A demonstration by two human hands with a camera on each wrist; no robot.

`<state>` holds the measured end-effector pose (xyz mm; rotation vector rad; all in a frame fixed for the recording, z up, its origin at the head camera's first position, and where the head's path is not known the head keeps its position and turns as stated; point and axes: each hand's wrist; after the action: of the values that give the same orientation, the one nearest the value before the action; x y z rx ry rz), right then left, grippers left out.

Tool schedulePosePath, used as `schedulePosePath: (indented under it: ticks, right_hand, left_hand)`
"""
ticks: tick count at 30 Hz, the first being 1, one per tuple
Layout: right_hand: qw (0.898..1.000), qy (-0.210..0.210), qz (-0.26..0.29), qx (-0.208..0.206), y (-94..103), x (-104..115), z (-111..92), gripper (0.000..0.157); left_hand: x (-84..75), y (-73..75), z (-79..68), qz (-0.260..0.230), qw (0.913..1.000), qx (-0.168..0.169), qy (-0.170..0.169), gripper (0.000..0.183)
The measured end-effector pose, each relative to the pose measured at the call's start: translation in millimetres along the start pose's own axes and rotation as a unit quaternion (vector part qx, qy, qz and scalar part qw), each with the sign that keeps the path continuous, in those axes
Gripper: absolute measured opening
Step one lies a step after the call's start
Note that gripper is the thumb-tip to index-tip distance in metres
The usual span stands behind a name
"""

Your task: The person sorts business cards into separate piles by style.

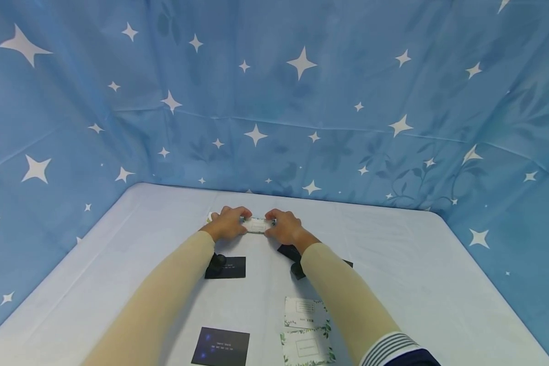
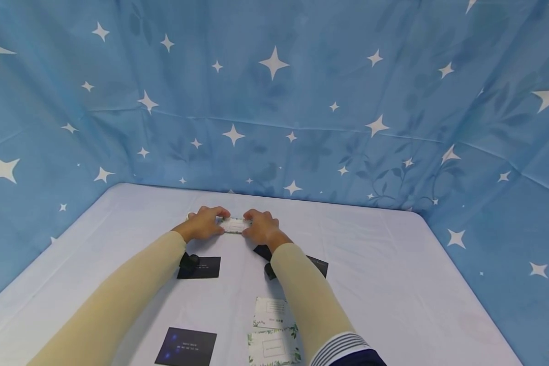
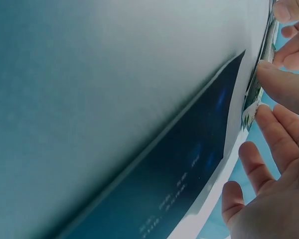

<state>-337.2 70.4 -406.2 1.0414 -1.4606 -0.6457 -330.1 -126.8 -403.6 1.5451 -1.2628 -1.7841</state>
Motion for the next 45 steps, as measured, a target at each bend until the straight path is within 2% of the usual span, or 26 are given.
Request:
schedulePosePath:
  ticks: [15,22,29,35,39,41,45]
  right_hand:
    - [1.0,-0.007,-0.021,0.008,-1.3,0,3,0.051]
    - [1.0,-0.011,-0.019,0.005,1.2,3,2,0.056]
    - [1.0,-0.018,-0.021,0.01,1.4,3,2,0.058]
    - [1.0,-0.013,0.007,0.003,6.8,3,-4,0.063]
    - [0.998,0.02,0.056,0.01,15.6,2,-15,0.063]
    - [0.996,0.035,0.073,0.022,21.1,0,-23,0.064]
    - [0.995,0.065,0.072,0.031,29.8,-7,-44,0.067]
  left_hand:
    - [-0.1,0.7,3.3,0.013,0.9998,0.014,0.003,0.048]
    - [-1.8,2.5,4.9,0.031,0.9991,0.022,0.016,0.048]
    - [-2.6,3.4,5.2,0.027,0.9991,0.025,0.02,0.051]
    - [-6.0,5.9,1.7,0.008,0.9999,0.014,-0.006,0.057]
    - [-14.7,7.8,-4.0,-0.014,0.9992,0.003,-0.038,0.056]
    - [-21.6,7.0,-9.9,-0.027,0.9984,0.004,-0.05,0.055]
    - [-33.9,-0.8,-28.3,-0.039,0.997,0.007,-0.067,0.054]
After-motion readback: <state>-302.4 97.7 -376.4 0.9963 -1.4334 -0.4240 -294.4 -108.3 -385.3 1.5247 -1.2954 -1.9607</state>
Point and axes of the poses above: each hand's wrist, its own z-axis towards the middle knuckle, its own y-axis out of the back of the hand, x = y × z, and after that the axes turned 8 degrees about -y, right-handed
